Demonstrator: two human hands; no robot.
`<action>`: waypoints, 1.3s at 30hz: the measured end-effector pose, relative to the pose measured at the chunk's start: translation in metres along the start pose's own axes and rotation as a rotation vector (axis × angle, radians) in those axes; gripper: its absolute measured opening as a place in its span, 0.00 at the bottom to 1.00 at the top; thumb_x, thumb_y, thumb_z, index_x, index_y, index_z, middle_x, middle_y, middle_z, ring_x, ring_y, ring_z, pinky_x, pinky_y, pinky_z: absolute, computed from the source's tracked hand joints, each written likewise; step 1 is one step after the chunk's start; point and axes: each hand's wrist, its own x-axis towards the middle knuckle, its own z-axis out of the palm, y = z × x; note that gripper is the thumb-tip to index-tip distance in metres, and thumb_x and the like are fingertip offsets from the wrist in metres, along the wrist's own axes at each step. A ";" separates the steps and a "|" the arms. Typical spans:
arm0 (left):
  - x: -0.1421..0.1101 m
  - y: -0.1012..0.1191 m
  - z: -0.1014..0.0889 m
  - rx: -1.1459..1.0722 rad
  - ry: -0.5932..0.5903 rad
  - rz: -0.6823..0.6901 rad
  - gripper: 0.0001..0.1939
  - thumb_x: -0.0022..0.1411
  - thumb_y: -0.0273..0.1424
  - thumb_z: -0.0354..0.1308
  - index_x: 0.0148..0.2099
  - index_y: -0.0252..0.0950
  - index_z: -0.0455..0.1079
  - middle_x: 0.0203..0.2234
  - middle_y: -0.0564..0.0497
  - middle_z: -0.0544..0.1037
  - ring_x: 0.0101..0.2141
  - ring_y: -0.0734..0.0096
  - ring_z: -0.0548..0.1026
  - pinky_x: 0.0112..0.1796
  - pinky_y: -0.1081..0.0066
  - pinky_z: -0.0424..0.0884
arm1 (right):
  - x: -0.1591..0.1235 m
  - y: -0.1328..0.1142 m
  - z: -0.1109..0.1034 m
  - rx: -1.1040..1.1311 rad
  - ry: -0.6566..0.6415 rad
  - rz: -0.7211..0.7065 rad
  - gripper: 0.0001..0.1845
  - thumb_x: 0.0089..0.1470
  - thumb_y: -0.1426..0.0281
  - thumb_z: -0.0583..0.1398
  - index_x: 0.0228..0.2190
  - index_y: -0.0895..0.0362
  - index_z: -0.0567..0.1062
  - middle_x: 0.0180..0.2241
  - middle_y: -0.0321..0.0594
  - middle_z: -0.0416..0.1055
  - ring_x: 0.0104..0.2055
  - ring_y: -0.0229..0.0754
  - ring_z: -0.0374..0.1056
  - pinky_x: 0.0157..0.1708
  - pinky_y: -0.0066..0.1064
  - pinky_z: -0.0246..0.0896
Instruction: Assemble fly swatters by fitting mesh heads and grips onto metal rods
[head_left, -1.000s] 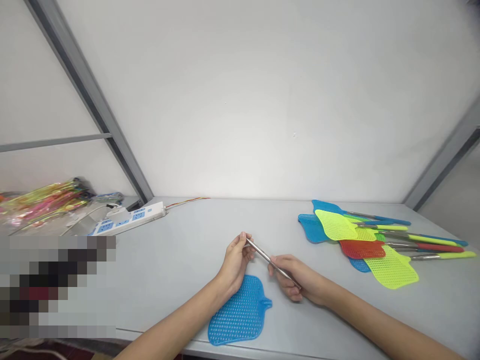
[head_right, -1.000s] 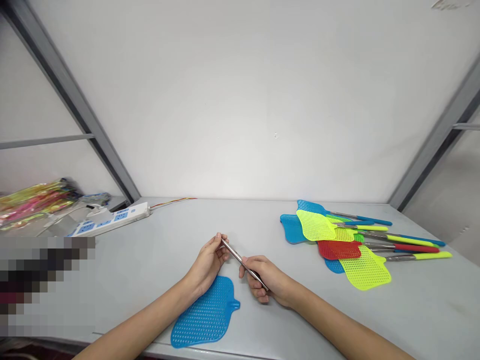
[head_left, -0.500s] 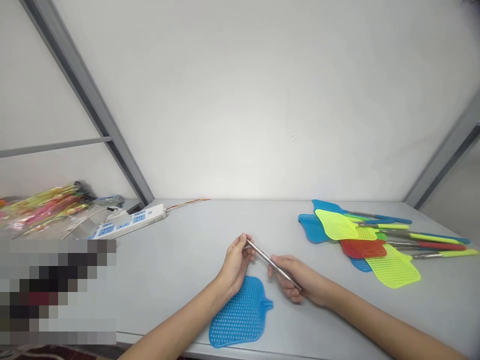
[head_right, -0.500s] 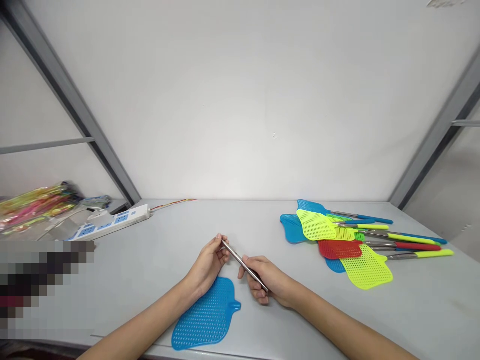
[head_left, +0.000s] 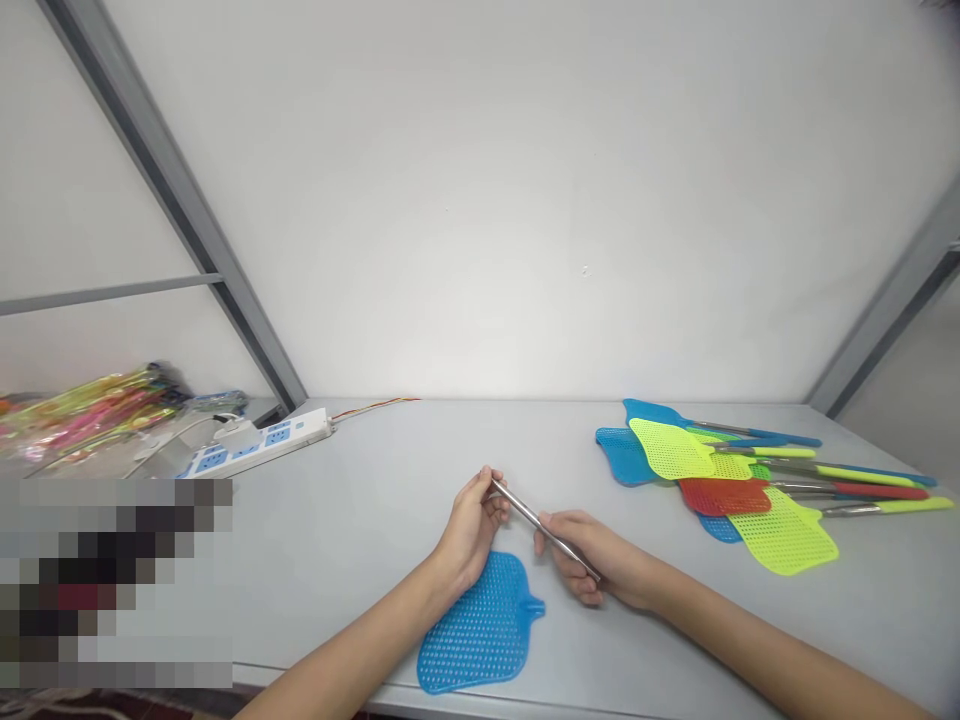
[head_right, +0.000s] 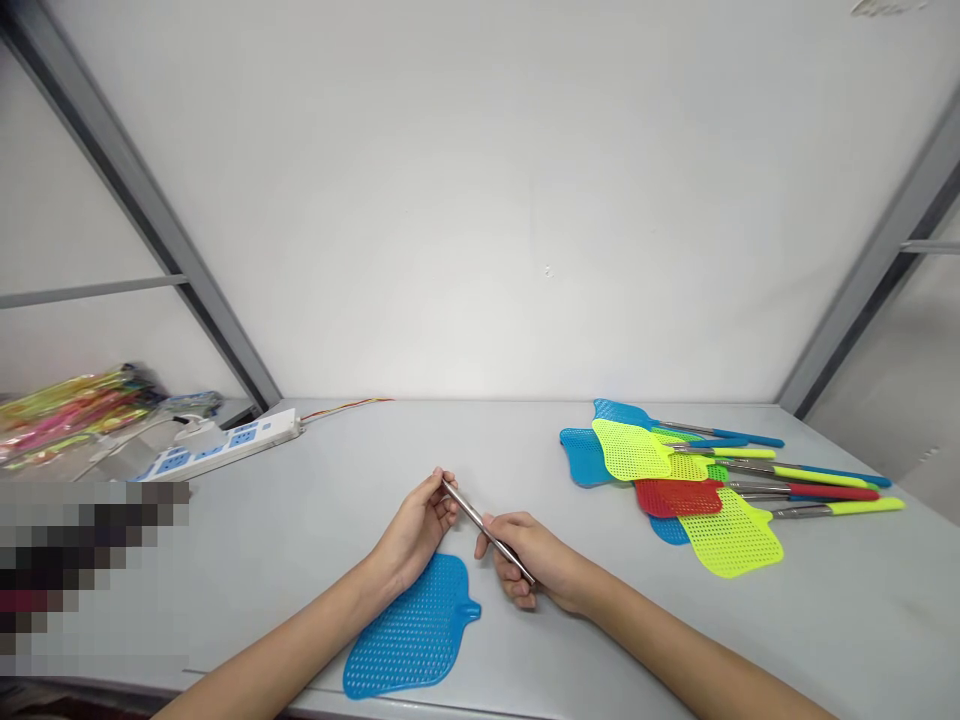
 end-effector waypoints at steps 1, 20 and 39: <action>0.000 0.000 0.000 -0.003 0.001 -0.003 0.10 0.50 0.36 0.55 0.29 0.33 0.64 0.20 0.55 0.66 0.18 0.81 0.64 0.22 0.78 0.60 | 0.000 0.000 0.000 -0.002 0.000 0.002 0.19 0.48 0.54 0.49 0.27 0.58 0.65 0.11 0.25 0.48 0.10 0.26 0.44 0.07 0.18 0.40; 0.002 0.000 -0.001 -0.048 0.010 -0.040 0.07 0.52 0.32 0.53 0.29 0.32 0.64 0.20 0.55 0.66 0.18 0.81 0.64 0.21 0.78 0.61 | 0.001 0.002 -0.001 -0.032 -0.002 -0.008 0.18 0.49 0.55 0.48 0.28 0.57 0.65 0.11 0.24 0.49 0.09 0.27 0.45 0.07 0.18 0.41; 0.002 0.001 0.000 -0.029 0.023 -0.036 0.06 0.52 0.30 0.51 0.27 0.32 0.63 0.20 0.55 0.64 0.17 0.82 0.61 0.21 0.78 0.60 | 0.003 0.003 0.000 -0.048 -0.029 -0.047 0.18 0.49 0.55 0.49 0.27 0.58 0.65 0.10 0.25 0.49 0.09 0.27 0.45 0.05 0.18 0.42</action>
